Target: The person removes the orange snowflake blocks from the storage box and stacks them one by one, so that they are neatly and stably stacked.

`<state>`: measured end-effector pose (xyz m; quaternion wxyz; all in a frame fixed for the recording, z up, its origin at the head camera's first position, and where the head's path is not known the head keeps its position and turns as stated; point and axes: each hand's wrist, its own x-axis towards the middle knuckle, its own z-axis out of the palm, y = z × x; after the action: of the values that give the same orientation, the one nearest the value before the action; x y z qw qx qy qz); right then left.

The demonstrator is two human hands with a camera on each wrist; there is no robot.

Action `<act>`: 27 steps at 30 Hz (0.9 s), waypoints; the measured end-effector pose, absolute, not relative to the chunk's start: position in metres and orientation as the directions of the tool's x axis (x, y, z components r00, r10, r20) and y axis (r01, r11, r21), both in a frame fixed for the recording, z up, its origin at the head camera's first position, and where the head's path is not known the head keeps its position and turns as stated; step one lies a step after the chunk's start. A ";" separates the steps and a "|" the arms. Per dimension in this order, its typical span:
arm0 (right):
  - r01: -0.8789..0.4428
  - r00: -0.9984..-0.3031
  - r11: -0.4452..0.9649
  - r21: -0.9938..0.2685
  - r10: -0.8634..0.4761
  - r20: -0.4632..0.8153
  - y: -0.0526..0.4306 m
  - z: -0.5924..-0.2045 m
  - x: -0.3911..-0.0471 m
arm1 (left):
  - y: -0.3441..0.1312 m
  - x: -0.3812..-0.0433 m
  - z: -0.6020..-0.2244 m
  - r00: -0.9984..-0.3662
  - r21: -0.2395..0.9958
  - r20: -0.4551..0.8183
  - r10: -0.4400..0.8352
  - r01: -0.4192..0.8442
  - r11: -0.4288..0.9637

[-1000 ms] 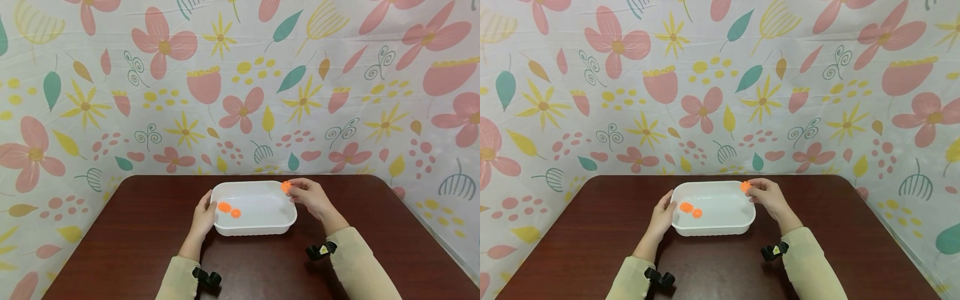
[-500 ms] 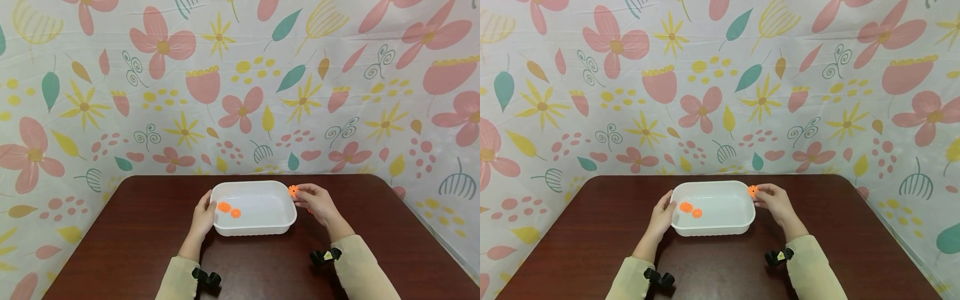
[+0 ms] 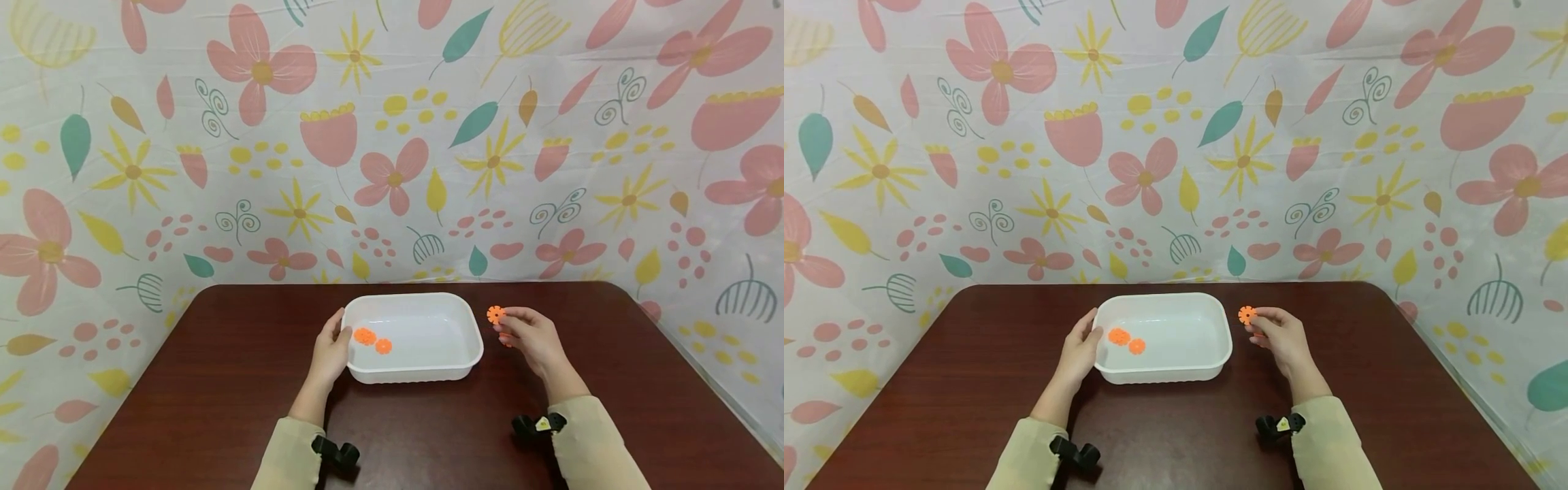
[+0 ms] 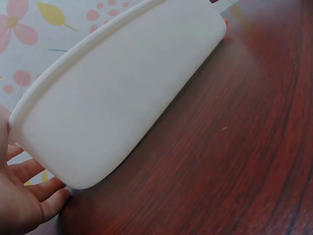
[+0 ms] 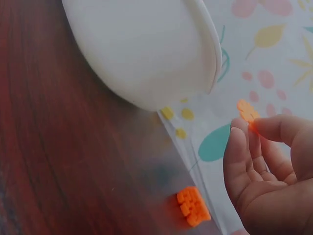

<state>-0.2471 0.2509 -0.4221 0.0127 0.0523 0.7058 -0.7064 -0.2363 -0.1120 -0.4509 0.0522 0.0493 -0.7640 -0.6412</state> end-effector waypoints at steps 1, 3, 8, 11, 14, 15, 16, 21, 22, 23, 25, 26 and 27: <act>0.092 -0.994 -0.011 -0.996 0.061 -0.093 0.252 -0.423 -0.247 | -0.112 -0.236 -0.451 -0.990 0.985 0.017 -0.142 -0.008 0.174; 0.090 -0.993 -0.038 -0.995 0.071 -0.093 0.255 -0.425 -0.246 | -0.112 -0.236 -0.451 -0.990 0.985 0.017 -0.142 -0.008 0.174; 0.076 -0.992 -0.070 -0.995 0.100 -0.083 0.262 -0.429 -0.244 | -0.111 -0.235 -0.451 -0.990 0.986 0.017 -0.137 -0.007 0.169; 0.085 -0.988 -0.088 -0.993 0.125 -0.095 0.268 -0.431 -0.243 | -0.111 -0.235 -0.450 -0.991 0.986 0.018 -0.133 -0.004 0.164; 0.102 -0.982 -0.093 -0.990 0.150 -0.115 0.273 -0.435 -0.242 | -0.110 -0.236 -0.450 -0.991 0.986 0.019 -0.133 -0.004 0.169; 0.110 -0.981 -0.081 -0.991 0.154 -0.121 0.275 -0.437 -0.242 | -0.110 -0.236 -0.450 -0.991 0.985 0.020 -0.133 -0.003 0.172; 0.117 -0.979 -0.068 -0.991 0.160 -0.127 0.277 -0.438 -0.242 | -0.110 -0.235 -0.450 -0.991 0.985 0.019 -0.130 -0.004 0.175; 0.166 -0.971 0.007 -0.986 0.173 -0.162 0.288 -0.446 -0.245 | -0.111 -0.232 -0.446 -0.993 0.985 0.007 -0.114 -0.014 0.174; 0.175 -0.970 0.011 -0.984 0.174 -0.171 0.289 -0.446 -0.245 | -0.111 -0.232 -0.446 -0.994 0.985 0.005 -0.113 -0.015 0.173; 0.181 -0.969 0.014 -0.983 0.171 -0.176 0.291 -0.447 -0.246 | -0.111 -0.232 -0.446 -0.993 0.985 0.001 -0.116 -0.019 0.171; 0.190 -0.969 0.009 -0.982 0.166 -0.186 0.292 -0.448 -0.246 | -0.112 -0.235 -0.450 -0.992 0.986 -0.004 -0.123 -0.025 0.167; 0.191 -0.969 0.007 -0.982 0.164 -0.187 0.293 -0.448 -0.246 | -0.112 -0.235 -0.450 -0.992 0.985 -0.005 -0.125 -0.027 0.169; 0.191 -0.969 0.010 -0.982 0.161 -0.187 0.293 -0.449 -0.246 | -0.112 -0.235 -0.450 -0.992 0.985 -0.006 -0.126 -0.028 0.170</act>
<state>-0.2459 0.2929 -0.4490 0.0105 0.1239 0.7105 -0.6926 -0.2352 -0.1119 -0.4499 0.0383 0.0503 -0.7638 -0.6424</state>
